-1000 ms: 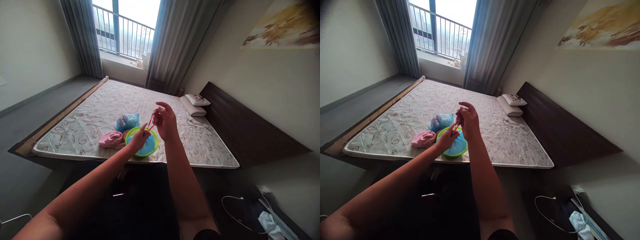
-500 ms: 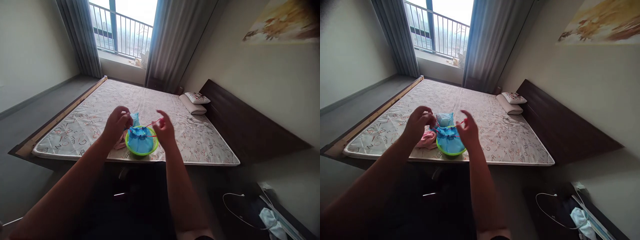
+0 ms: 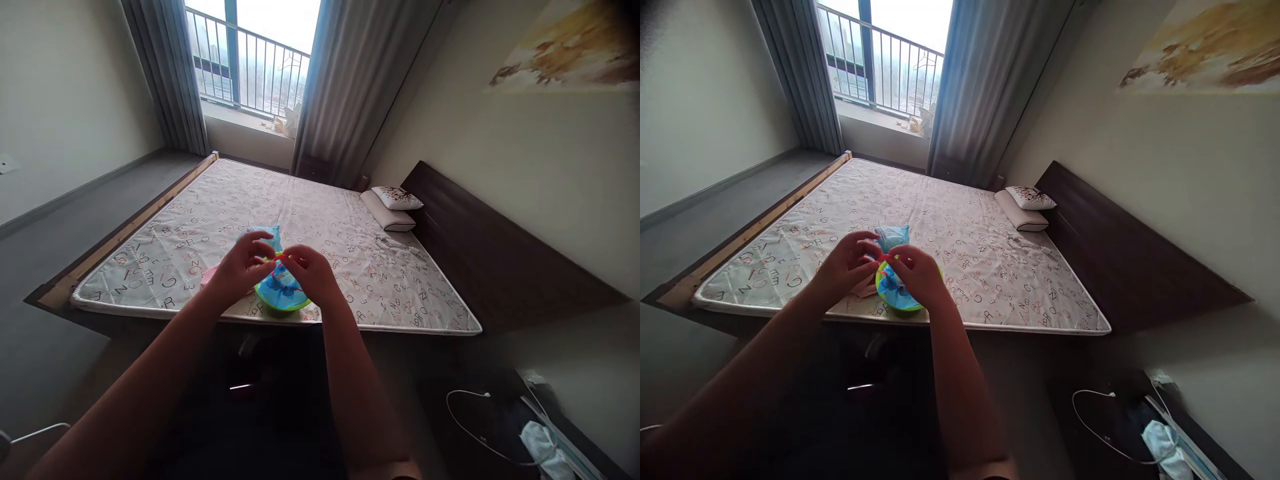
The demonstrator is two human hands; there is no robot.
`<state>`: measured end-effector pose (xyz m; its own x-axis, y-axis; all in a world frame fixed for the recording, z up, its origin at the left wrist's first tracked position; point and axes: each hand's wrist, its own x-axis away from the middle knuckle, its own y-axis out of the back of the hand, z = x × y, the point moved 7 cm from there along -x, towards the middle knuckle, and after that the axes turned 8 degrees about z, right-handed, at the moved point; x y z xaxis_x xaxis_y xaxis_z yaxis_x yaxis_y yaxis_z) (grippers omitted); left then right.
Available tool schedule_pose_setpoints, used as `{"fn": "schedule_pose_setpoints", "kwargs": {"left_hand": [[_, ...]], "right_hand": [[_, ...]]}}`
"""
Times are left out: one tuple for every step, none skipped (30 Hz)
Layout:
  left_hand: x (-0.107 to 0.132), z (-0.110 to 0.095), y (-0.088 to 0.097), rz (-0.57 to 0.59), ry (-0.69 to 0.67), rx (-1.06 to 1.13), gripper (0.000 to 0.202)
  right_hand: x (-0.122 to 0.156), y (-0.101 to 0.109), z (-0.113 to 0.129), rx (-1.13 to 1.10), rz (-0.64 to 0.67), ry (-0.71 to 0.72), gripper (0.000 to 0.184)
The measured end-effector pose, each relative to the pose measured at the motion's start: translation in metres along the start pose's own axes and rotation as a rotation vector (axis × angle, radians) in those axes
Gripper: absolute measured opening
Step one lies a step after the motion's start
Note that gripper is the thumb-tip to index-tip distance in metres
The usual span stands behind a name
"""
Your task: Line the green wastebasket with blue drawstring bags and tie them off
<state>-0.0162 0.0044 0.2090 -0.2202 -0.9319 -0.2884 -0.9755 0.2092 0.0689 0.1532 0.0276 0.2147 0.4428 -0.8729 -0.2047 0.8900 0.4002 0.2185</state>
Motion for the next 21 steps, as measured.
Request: {"fn": "schedule_pose_setpoints", "kwargs": {"left_hand": [[0.000, 0.004, 0.001, -0.030, -0.047, -0.017, 0.073], [-0.001, 0.010, -0.002, -0.013, -0.071, -0.020, 0.083], [-0.003, 0.017, -0.009, 0.043, -0.067, -0.009, 0.091], [-0.004, 0.025, -0.017, 0.105, -0.044, 0.012, 0.095], [-0.006, 0.033, -0.024, 0.146, -0.015, 0.042, 0.094], [-0.006, 0.038, -0.030, 0.152, 0.006, 0.076, 0.090], [-0.007, 0.041, -0.033, 0.135, 0.016, 0.108, 0.083], [-0.007, 0.042, -0.035, 0.109, 0.015, 0.138, 0.076], [-0.006, 0.042, -0.037, 0.091, 0.006, 0.164, 0.069], [-0.006, 0.041, -0.040, 0.091, -0.003, 0.182, 0.062], [-0.005, 0.039, -0.042, 0.108, -0.010, 0.184, 0.056], [-0.005, 0.037, -0.044, 0.132, -0.014, 0.164, 0.051], [-0.004, 0.035, -0.046, 0.162, -0.016, 0.120, 0.044], [-0.004, 0.034, -0.048, 0.200, -0.019, 0.051, 0.035], [-0.004, 0.033, -0.051, 0.239, -0.030, -0.036, 0.027], [-0.005, 0.032, -0.052, 0.265, -0.047, -0.132, 0.021], [-0.006, 0.032, -0.054, 0.272, -0.065, -0.228, 0.020], [-0.007, 0.033, -0.054, 0.254, -0.081, -0.315, 0.020], [-0.008, 0.035, -0.053, 0.206, -0.093, -0.390, 0.019], [-0.009, 0.038, -0.051, 0.138, -0.097, -0.455, 0.017], [-0.010, 0.041, -0.051, 0.069, -0.093, -0.510, 0.017]], "right_hand": [[0.000, 0.002, 0.000, -0.072, -0.052, 0.001, 0.019], [0.000, 0.004, -0.001, -0.146, -0.097, 0.001, 0.018], [-0.001, 0.006, -0.002, -0.220, -0.135, -0.002, 0.017], [-0.002, 0.008, -0.002, -0.289, -0.168, -0.006, 0.016], [-0.003, 0.010, -0.003, -0.348, -0.199, -0.010, 0.015], [-0.003, 0.013, -0.004, -0.395, -0.231, -0.012, 0.015], [-0.003, 0.016, -0.005, -0.431, -0.260, -0.013, 0.015], [-0.003, 0.019, -0.007, -0.455, -0.286, -0.015, 0.015], [-0.003, 0.022, -0.009, -0.469, -0.307, -0.022, 0.015], [-0.003, 0.025, -0.011, -0.475, -0.320, -0.032, 0.015], [-0.002, 0.027, -0.014, -0.475, -0.331, -0.044, 0.016], [-0.002, 0.029, -0.017, -0.467, -0.339, -0.052, 0.016], [-0.002, 0.031, -0.019, -0.451, -0.343, -0.057, 0.017], [-0.001, 0.033, -0.020, -0.425, -0.344, -0.058, 0.018], [-0.001, 0.036, -0.019, -0.385, -0.347, -0.056, 0.018], [0.000, 0.038, -0.018, -0.326, -0.351, -0.053, 0.018], [0.001, 0.041, -0.015, -0.244, -0.360, -0.051, 0.017], [0.002, 0.043, -0.011, -0.145, -0.369, -0.049, 0.016], [0.004, 0.044, -0.005, -0.036, -0.379, -0.046, 0.014], [0.005, 0.044, 0.000, 0.073, -0.387, -0.042, 0.012], [0.006, 0.043, 0.005, 0.170, -0.388, -0.039, 0.012]]}}
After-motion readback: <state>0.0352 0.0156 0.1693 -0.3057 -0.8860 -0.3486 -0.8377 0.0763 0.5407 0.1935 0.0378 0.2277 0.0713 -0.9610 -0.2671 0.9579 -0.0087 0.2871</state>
